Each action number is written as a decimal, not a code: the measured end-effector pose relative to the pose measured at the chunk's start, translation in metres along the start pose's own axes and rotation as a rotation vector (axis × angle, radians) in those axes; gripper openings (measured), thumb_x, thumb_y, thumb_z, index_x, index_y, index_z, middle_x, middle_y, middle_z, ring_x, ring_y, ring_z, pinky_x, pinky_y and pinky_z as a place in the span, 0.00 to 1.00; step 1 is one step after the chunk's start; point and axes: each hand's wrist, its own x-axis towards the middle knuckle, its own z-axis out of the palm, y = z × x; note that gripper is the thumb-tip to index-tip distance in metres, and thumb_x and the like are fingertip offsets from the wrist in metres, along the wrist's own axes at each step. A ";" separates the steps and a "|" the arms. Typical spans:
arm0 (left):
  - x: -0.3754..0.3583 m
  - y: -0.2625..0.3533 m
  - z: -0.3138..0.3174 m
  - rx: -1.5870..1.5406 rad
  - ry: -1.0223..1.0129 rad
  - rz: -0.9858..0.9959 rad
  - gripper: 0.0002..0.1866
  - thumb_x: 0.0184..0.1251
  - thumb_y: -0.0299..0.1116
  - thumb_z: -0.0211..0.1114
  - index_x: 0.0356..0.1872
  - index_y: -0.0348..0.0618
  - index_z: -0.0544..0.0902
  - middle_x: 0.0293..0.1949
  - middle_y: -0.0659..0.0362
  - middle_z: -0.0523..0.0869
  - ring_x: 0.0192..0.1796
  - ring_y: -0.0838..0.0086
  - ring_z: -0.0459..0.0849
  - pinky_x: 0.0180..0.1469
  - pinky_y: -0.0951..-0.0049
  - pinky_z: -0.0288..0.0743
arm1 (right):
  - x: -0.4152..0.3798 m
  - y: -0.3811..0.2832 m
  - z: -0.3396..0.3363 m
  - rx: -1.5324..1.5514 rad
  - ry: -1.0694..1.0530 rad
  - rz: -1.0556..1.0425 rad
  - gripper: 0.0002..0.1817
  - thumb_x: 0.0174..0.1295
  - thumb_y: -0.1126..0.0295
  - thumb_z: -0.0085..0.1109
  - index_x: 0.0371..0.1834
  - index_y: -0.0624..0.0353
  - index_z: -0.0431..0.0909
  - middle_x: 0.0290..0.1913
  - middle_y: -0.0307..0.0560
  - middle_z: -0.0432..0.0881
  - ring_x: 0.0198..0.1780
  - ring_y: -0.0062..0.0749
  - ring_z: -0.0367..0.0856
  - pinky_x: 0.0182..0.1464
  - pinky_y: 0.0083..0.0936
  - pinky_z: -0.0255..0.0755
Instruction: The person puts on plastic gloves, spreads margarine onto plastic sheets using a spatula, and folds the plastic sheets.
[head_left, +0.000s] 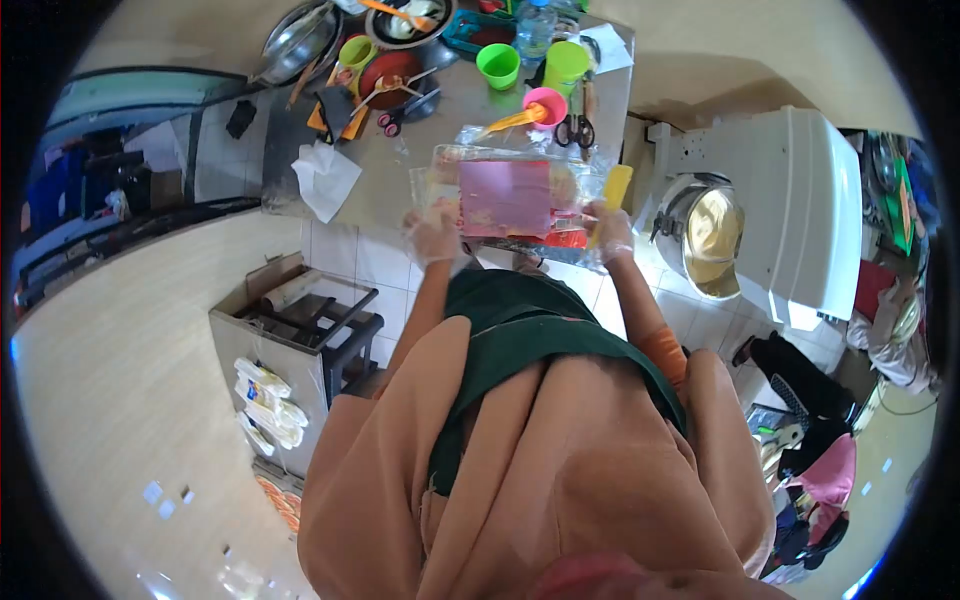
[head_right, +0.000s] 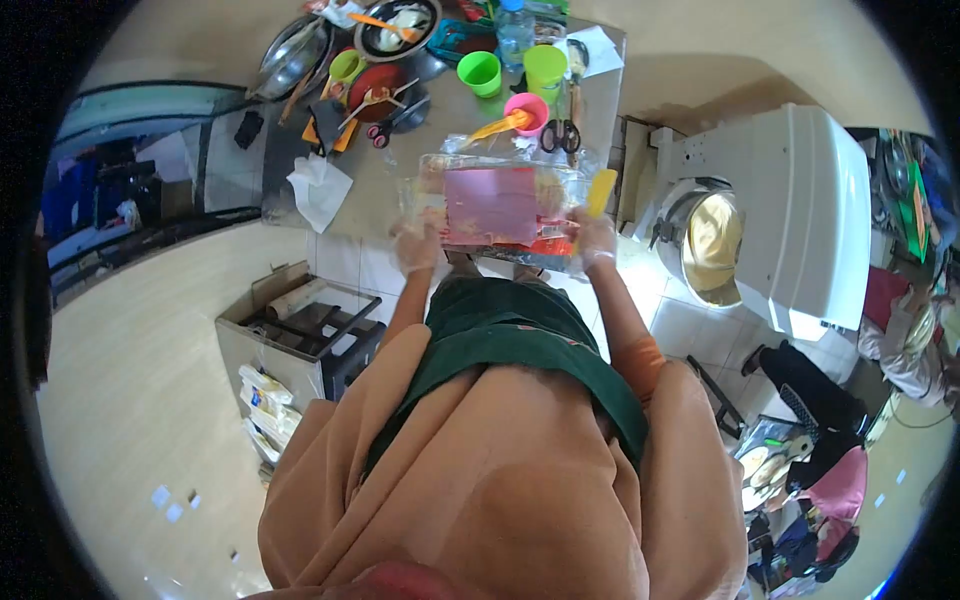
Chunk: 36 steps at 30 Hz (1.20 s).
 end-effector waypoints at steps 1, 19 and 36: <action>0.006 0.002 -0.018 0.093 -0.068 -0.211 0.36 0.60 0.64 0.54 0.50 0.38 0.77 0.44 0.41 0.83 0.46 0.49 0.82 0.51 0.57 0.75 | 0.001 -0.004 -0.009 -0.150 0.046 0.020 0.18 0.63 0.57 0.54 0.39 0.63 0.81 0.28 0.45 0.83 0.22 0.27 0.76 0.25 0.24 0.69; 0.045 -0.054 0.034 -0.166 -0.115 0.155 0.21 0.54 0.49 0.62 0.29 0.36 0.81 0.32 0.41 0.83 0.36 0.45 0.81 0.39 0.52 0.74 | -0.010 0.000 -0.053 -0.086 0.047 0.061 0.20 0.61 0.55 0.56 0.39 0.65 0.79 0.32 0.45 0.85 0.18 0.22 0.70 0.22 0.23 0.69; -0.081 0.162 0.064 -0.117 -0.366 1.119 0.13 0.66 0.37 0.57 0.46 0.40 0.77 0.45 0.50 0.80 0.46 0.56 0.80 0.48 0.61 0.76 | 0.003 -0.001 -0.062 -0.220 -0.001 0.104 0.24 0.61 0.51 0.54 0.37 0.67 0.81 0.32 0.48 0.85 0.20 0.27 0.74 0.23 0.26 0.69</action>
